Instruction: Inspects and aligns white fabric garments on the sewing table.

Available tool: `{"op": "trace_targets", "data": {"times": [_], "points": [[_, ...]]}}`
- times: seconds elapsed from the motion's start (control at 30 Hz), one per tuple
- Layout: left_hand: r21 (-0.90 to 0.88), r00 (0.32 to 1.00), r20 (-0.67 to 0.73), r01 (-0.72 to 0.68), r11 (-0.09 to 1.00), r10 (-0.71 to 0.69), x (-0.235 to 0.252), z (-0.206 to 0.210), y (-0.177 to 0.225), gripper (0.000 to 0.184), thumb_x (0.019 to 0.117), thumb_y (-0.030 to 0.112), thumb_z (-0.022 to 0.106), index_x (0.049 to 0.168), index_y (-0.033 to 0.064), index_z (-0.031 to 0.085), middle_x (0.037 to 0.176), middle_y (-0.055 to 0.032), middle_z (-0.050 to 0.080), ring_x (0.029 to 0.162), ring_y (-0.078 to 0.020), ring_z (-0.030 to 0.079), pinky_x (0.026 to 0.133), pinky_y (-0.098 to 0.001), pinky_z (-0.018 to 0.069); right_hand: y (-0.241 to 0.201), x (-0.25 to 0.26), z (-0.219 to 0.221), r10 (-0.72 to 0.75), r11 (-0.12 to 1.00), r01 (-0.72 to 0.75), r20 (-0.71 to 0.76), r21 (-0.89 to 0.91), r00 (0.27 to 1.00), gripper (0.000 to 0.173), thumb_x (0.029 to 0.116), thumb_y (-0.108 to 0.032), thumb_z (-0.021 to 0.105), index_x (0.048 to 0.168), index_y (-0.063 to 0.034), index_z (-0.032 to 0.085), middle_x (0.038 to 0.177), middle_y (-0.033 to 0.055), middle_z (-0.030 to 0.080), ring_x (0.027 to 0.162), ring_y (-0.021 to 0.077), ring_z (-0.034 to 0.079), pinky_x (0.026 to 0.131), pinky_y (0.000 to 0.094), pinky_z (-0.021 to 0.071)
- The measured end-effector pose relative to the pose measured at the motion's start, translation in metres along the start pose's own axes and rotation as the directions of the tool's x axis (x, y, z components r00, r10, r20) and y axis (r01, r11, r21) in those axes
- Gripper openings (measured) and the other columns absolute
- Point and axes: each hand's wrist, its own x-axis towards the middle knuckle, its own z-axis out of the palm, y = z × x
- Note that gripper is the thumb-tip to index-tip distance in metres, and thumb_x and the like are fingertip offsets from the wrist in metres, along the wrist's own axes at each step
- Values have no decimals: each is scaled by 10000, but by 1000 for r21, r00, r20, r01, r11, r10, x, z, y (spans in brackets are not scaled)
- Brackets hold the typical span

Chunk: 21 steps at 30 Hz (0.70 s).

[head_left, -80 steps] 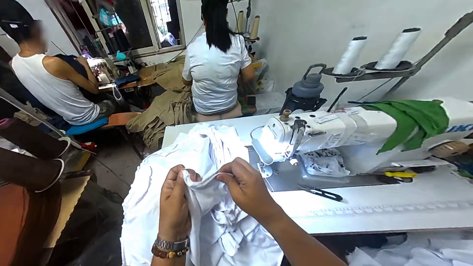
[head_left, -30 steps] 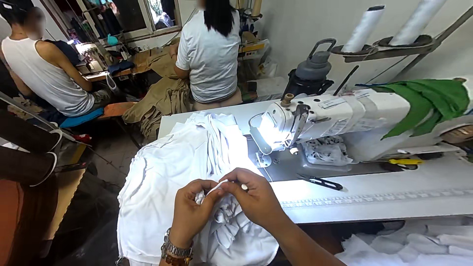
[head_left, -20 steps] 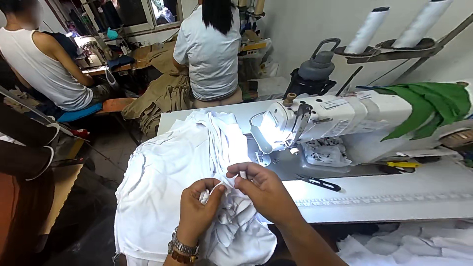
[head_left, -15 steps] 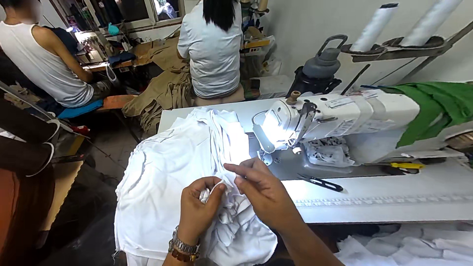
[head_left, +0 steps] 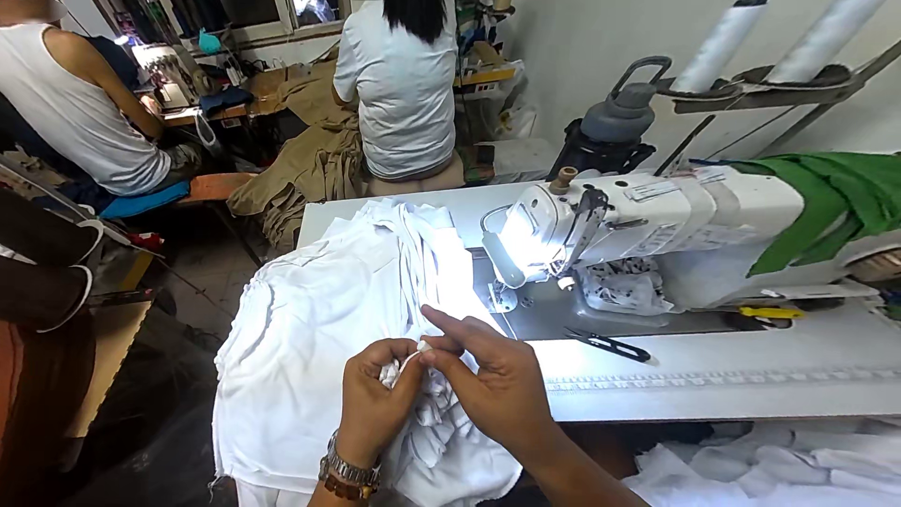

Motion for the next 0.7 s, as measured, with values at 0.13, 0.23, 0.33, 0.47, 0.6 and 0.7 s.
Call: {"op": "trace_targets", "data": {"times": [0.13,0.23,0.33,0.47,0.6,0.7], "points": [[-22,1000,4,12,1000,-12,-2,3,-1,75,885,112,682,848,100,745,809,35,716,748,-29,672,691,-206,574,-3,7,7,-25,1000,24,16,15,1000,336,918,-87,669,1246,-34,719,921,-9,741,835,6,670,785,148,558],[-48,1000,9,-5,999,6,-1,-2,-1,60,918,119,701,892,106,755,855,30,731,787,-47,685,735,-228,587,0,9,-2,16,986,-17,6,167,1000,391,913,-25,693,1303,-13,665,974,7,761,869,49,711,826,219,603],[-61,1000,-6,12,998,-12,-1,-4,-2,53,916,115,707,912,104,760,860,22,733,792,-54,687,739,-230,588,5,2,-7,67,978,-64,-11,199,998,413,890,-34,713,1301,-30,677,958,-1,763,841,53,716,782,218,612],[-54,1000,-12,22,998,-23,-2,-1,-2,48,907,124,711,904,110,756,841,33,727,763,-40,680,706,-212,582,8,-4,2,32,988,-31,-5,151,999,354,900,-42,702,1253,-15,704,934,4,759,844,41,706,803,192,594],[-29,999,-14,42,999,-42,-5,1,-4,63,878,102,696,842,100,749,806,37,714,744,-31,674,689,-210,579,4,4,10,16,997,-19,47,72,999,343,916,-75,670,1253,-29,712,937,-10,751,843,10,683,794,158,568],[-45,999,-14,30,999,-31,-5,2,-3,65,898,110,695,849,104,737,809,37,703,756,-34,668,701,-217,578,1,14,7,52,977,-67,78,202,996,387,907,-23,694,1292,-3,668,962,0,756,860,36,703,813,201,595]]}}
